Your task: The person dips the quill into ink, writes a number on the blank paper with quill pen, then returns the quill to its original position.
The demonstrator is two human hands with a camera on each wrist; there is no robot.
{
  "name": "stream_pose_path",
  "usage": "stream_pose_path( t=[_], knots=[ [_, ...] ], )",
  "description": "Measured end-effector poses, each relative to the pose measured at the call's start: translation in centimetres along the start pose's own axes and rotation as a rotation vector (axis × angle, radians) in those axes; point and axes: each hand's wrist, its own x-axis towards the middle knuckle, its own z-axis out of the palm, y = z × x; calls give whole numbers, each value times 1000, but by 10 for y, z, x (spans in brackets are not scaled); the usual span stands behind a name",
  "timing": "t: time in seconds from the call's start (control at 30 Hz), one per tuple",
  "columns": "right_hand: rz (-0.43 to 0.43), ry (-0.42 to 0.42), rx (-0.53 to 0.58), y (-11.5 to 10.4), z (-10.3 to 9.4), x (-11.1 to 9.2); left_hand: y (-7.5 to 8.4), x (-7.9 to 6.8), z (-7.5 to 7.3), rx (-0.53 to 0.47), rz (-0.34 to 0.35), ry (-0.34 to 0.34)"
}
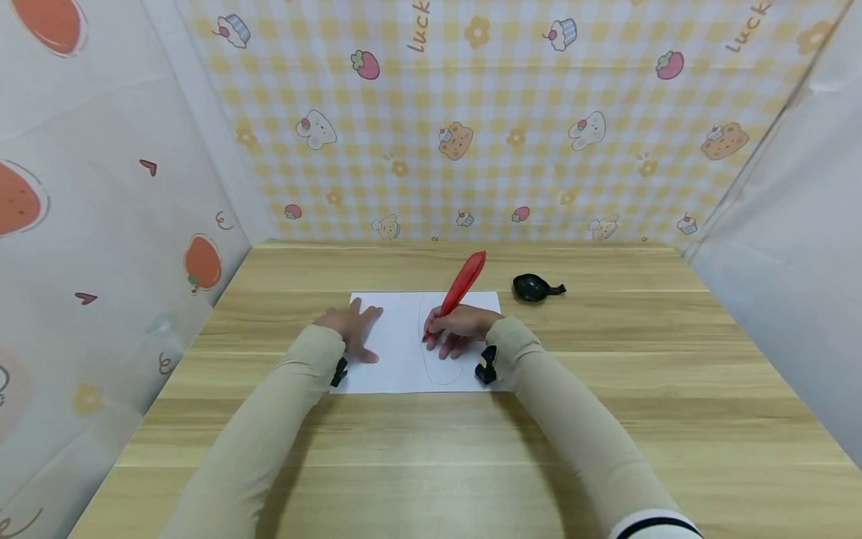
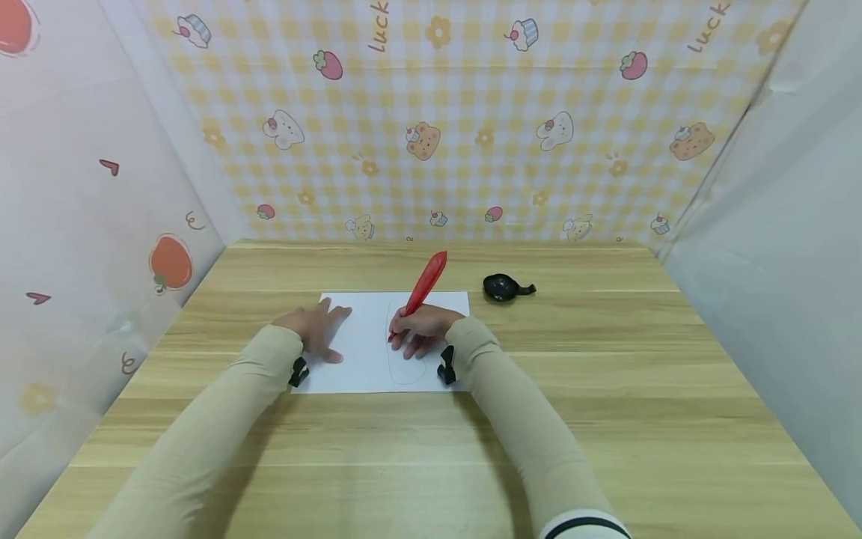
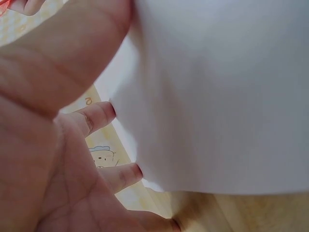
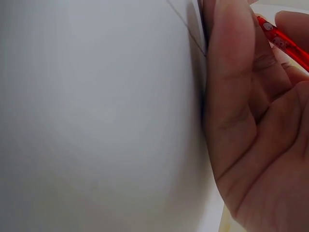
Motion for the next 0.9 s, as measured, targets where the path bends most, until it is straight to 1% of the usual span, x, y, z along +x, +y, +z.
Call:
stream_pose_path(
  t=[0.27, 0.5, 0.73, 0.9],
  knots=[
    [-7, -47, -54, -1, 0, 0, 0, 0, -2, 16, 12, 2],
    [-20, -40, -67, -3, 0, -3, -1, 0, -4, 30, 22, 6],
    [-26, -48, -84, -3, 2, -3, 1, -2, -2, 22, 5, 4],
    [-31, -53, -117, -3, 2, -3, 1, -4, 0, 22, 1, 9]
  ],
)
